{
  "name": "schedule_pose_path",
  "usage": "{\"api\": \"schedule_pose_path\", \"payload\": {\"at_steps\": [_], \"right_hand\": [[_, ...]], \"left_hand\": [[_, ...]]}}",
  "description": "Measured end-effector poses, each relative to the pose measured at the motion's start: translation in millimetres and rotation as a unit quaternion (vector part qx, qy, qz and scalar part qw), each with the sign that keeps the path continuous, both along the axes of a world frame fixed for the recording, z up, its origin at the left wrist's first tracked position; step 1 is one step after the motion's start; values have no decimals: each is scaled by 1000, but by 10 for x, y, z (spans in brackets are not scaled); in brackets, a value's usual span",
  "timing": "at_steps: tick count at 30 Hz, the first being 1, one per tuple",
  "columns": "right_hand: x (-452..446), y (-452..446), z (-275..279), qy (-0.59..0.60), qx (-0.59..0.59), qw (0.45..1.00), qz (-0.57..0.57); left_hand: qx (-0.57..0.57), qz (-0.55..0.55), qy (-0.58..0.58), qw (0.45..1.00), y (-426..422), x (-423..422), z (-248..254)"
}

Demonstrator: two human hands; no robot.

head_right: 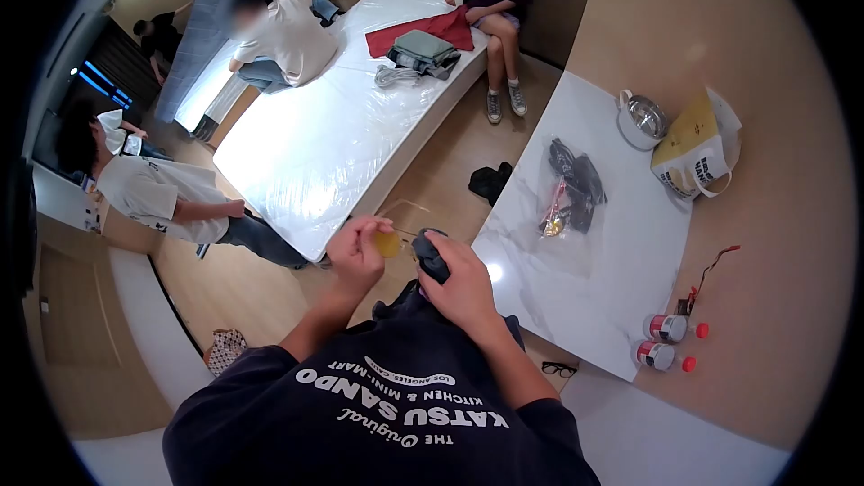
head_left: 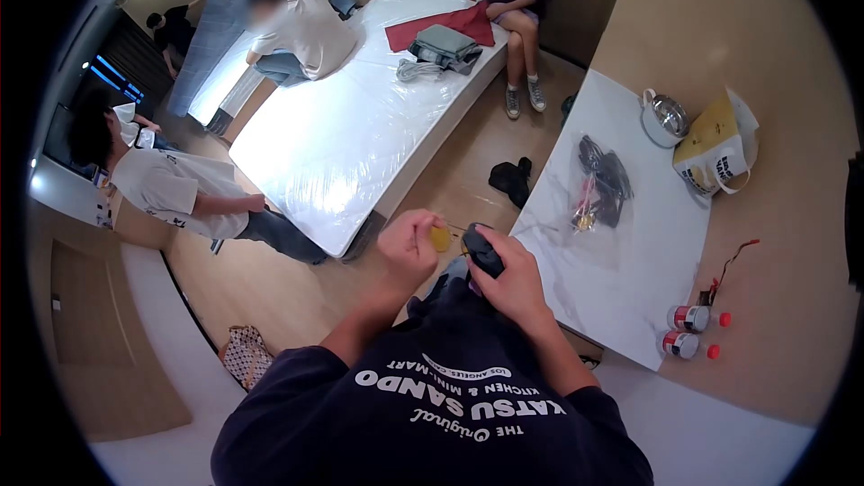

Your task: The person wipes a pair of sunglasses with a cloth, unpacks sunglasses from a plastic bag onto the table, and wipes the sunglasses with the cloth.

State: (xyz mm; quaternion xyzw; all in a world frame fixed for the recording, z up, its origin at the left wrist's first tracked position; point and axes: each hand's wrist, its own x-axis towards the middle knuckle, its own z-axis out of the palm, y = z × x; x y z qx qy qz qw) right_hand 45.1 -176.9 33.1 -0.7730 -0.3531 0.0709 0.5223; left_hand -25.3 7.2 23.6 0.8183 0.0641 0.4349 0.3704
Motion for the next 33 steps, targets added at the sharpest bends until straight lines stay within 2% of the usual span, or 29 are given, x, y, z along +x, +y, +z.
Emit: {"api": "schedule_pose_path", "payload": {"at_steps": [6,9,12,15,18,20,21,24,28,31,33], "right_hand": [[-60,-15,49,28,-31,998,48],[-3,19,28,46,-16,998,31],[9,53,-3,30,-9,999,11],[-19,31,2,39,-34,998,42],[-8,59,39,105,-10,994,7],[-8,141,14,153,18,988,-29],[-17,186,-20,140,22,989,-42],[-48,244,-74,130,36,989,-68],[-82,166,-154,177,-33,983,-21],[-17,230,-121,162,-29,986,-24],[-27,239,-127,107,-40,993,-24]], "left_hand": [[-65,50,-6,997,30,122,-5],[-77,5,-2,997,51,143,-30],[-25,-15,54,998,-36,95,64],[-88,24,20,996,74,186,-80],[-121,48,13,991,149,240,-83],[-60,30,55,996,93,180,90],[-30,21,79,996,43,139,142],[-19,11,-2,1000,-43,193,57],[-57,43,20,997,52,155,26],[-56,43,34,997,90,105,23],[-52,30,41,997,55,69,-2]]}}
